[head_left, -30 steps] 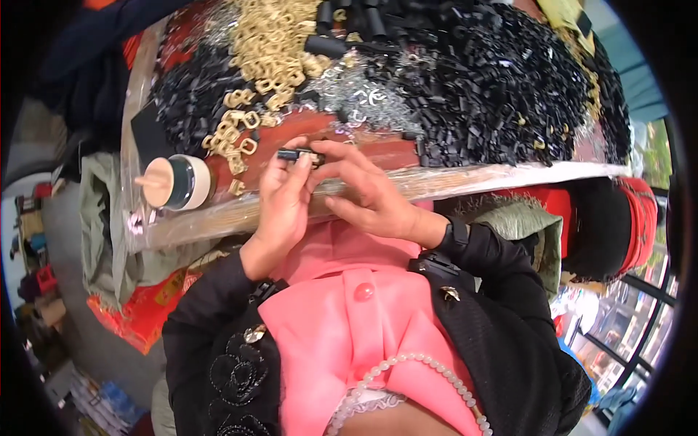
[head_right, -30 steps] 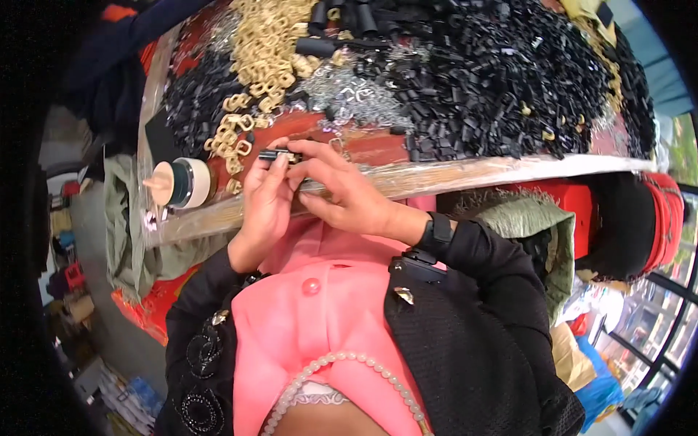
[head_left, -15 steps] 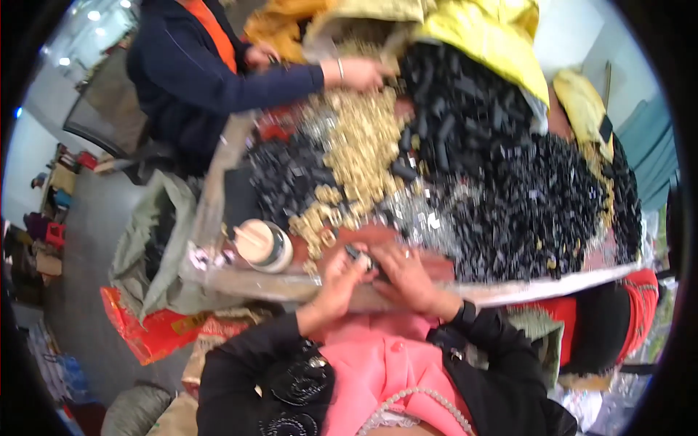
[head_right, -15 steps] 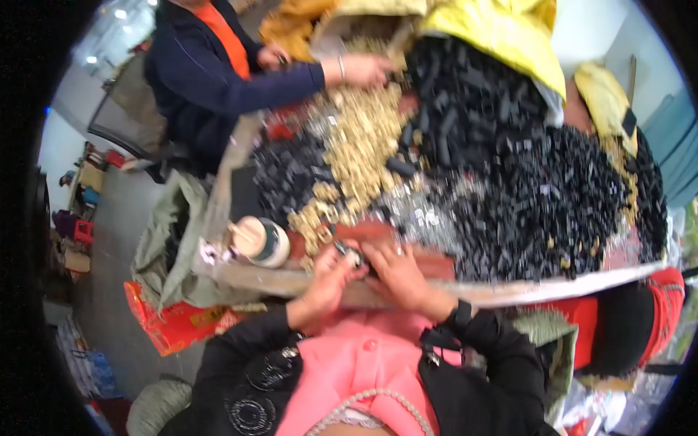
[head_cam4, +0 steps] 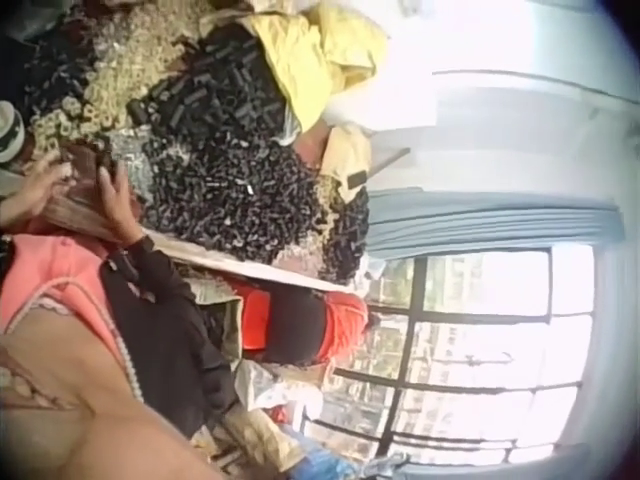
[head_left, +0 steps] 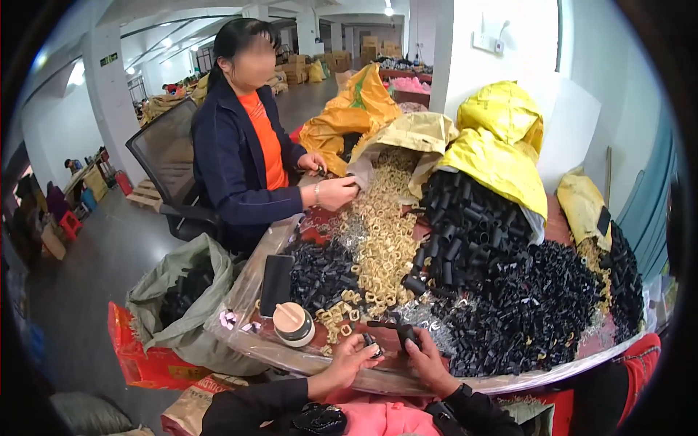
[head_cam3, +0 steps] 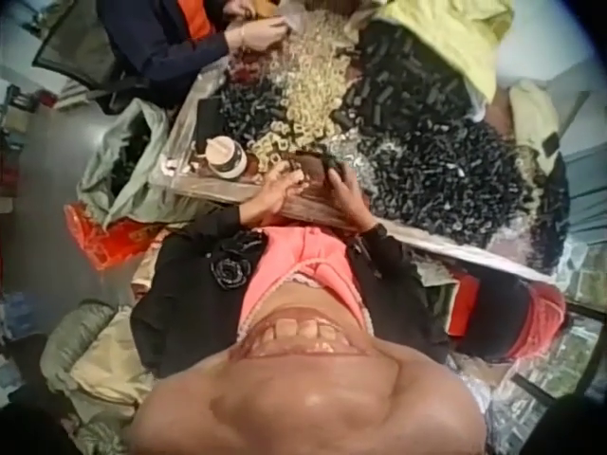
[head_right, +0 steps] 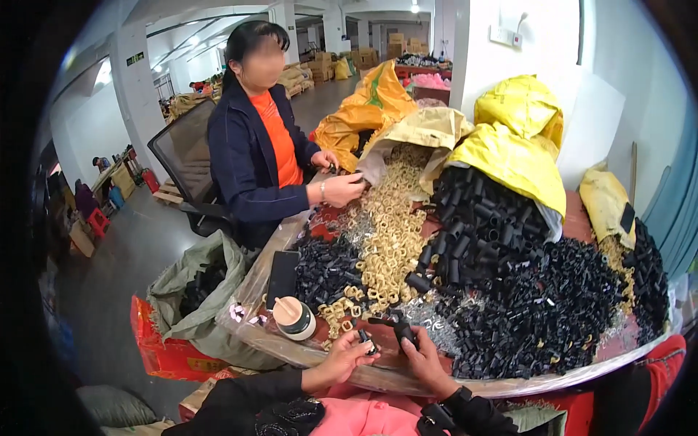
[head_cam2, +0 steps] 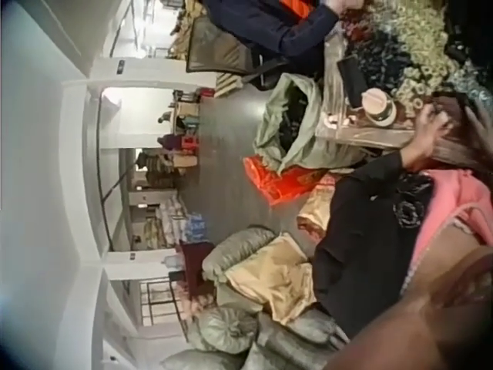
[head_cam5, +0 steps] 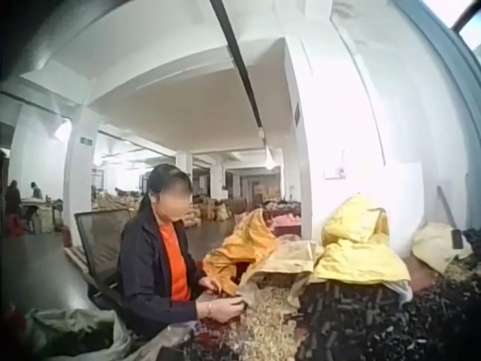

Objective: Assembling small black plastic components by inserting gold rings into them at a factory workbench.

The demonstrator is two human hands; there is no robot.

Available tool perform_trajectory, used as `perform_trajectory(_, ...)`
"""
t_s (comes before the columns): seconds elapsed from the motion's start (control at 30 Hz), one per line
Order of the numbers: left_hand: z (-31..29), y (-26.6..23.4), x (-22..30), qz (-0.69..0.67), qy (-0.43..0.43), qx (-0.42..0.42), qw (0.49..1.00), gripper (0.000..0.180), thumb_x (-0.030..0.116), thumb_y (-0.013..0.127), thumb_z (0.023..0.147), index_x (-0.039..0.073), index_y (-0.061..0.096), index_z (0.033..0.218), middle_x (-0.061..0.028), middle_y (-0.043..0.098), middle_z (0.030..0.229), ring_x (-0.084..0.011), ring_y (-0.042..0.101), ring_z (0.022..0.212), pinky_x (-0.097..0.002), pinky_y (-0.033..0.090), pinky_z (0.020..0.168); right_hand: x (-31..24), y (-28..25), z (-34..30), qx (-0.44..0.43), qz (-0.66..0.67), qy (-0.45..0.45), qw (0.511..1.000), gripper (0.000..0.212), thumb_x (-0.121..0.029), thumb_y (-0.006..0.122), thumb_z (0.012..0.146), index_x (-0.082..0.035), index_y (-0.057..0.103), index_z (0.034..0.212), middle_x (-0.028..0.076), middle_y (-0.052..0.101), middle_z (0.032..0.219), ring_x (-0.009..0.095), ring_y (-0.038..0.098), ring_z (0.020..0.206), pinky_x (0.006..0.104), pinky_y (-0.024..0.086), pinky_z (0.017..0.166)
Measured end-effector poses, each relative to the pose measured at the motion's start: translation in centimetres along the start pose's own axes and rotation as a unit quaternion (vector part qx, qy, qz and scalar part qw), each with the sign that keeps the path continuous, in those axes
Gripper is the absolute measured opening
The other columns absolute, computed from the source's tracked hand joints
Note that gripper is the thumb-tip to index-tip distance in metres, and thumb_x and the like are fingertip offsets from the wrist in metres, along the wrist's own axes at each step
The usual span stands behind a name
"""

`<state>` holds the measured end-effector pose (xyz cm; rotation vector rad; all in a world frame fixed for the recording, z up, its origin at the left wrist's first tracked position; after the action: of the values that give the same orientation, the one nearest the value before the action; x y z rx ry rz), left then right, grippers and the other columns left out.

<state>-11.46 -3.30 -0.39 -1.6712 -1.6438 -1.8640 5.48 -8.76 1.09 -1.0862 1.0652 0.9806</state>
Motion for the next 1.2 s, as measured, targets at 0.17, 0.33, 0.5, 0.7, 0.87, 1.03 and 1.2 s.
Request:
perform_trajectory(0.17, 0.4, 0.7, -0.3, -0.05, -0.032, 0.013, 0.998, 0.017, 0.011, 0.05, 0.083, 0.006, 0.047, 0.099, -0.0071, 0.055, 0.092, -0.0203, 0.059, 0.082, -0.0256, 0.05, 0.067, -1.5, 1.3, -0.3, 0.02, 0.45, 0.126, 0.884, 0.032, -0.027, 0.05, 0.083, -0.005, 0.042, 0.106, 0.006, 0.05, 0.098, 0.016, 0.049, 0.083, 0.0304, 0.041, 0.07)
perform_trajectory(0.33, 0.7, 1.1, -0.4, -0.075, -0.077, 0.03, 0.994, 0.018, 0.017, 0.049, 0.085, 0.008, 0.047, 0.1, -0.0039, 0.056, 0.092, -0.0198, 0.059, 0.082, -0.0264, 0.049, 0.067, 0.2, 1.4, -0.1, -0.055, 0.564, 0.121, 0.815, 0.037, -0.034, 0.05, 0.082, -0.008, 0.044, 0.107, 0.007, 0.051, 0.096, 0.017, 0.049, 0.082, 0.032, 0.041, 0.07)
perform_trajectory(0.5, 0.9, 1.0, -0.6, -0.086, -0.099, 0.031, 0.991, 0.022, 0.019, 0.051, 0.084, 0.008, 0.047, 0.102, -0.002, 0.056, 0.092, -0.0162, 0.058, 0.079, -0.025, 0.047, 0.065, 0.2, 1.4, -0.1, -0.057, 0.605, 0.171, 0.776, 0.043, -0.042, 0.048, 0.08, -0.006, 0.048, 0.104, 0.004, 0.052, 0.089, 0.016, 0.046, 0.075, 0.0339, 0.038, 0.07)
perform_trajectory(0.7, 1.2, 1.0, -0.9, -0.094, -0.079, 0.055, 0.991, 0.023, 0.02, 0.052, 0.083, 0.008, 0.048, 0.102, -0.0012, 0.056, 0.091, -0.0141, 0.058, 0.077, -0.0232, 0.047, 0.063, 0.8, 0.7, -0.1, -0.128, 0.707, 0.19, 0.669, 0.033, -0.034, 0.047, 0.082, -0.005, 0.051, 0.1, 0.004, 0.053, 0.087, 0.015, 0.048, 0.068, 0.0303, 0.04, 0.062)
perform_trajectory(0.87, 1.6, 0.5, -1.3, -0.076, -0.095, 0.034, 0.992, 0.017, 0.02, 0.051, 0.084, 0.009, 0.048, 0.096, -0.0001, 0.054, 0.087, -0.0157, 0.057, 0.08, -0.0262, 0.047, 0.068, 2.3, -0.1, -0.5, -0.043, 0.52, 0.264, 0.811, 0.026, -0.025, 0.049, 0.082, -0.005, 0.05, 0.098, 0.005, 0.053, 0.086, 0.016, 0.052, 0.067, 0.0289, 0.043, 0.06)
perform_trajectory(1.03, 1.7, 1.1, -1.9, -0.1, -0.113, 0.07, 0.986, 0.015, 0.021, 0.051, 0.084, 0.01, 0.049, 0.093, -0.0007, 0.054, 0.087, -0.0163, 0.056, 0.085, -0.029, 0.046, 0.071, 1.3, -0.4, -0.2, 0.059, 0.392, 0.22, 0.892, 0.02, -0.015, 0.051, 0.082, -0.005, 0.047, 0.098, 0.004, 0.053, 0.083, 0.014, 0.052, 0.071, 0.0265, 0.044, 0.061)
perform_trajectory(1.2, 1.9, 1.9, -2.1, -0.101, -0.132, 0.047, 0.985, 0.019, 0.025, 0.053, 0.083, 0.01, 0.048, 0.093, 0.0019, 0.051, 0.088, -0.0134, 0.053, 0.085, -0.029, 0.043, 0.075, 2.6, 0.3, -0.1, 0.097, 0.296, 0.148, 0.939, 0.018, -0.014, 0.048, 0.084, -0.005, 0.046, 0.099, 0.004, 0.053, 0.084, 0.014, 0.052, 0.076, 0.0275, 0.045, 0.065)
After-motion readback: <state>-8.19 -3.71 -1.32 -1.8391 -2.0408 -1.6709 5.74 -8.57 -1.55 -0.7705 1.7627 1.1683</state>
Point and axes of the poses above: each hand's wrist, its own z-axis towards the middle knuckle, its own y-axis out of the palm, x = y × z, the point moved 2 cm from there along z, towards the middle knuckle
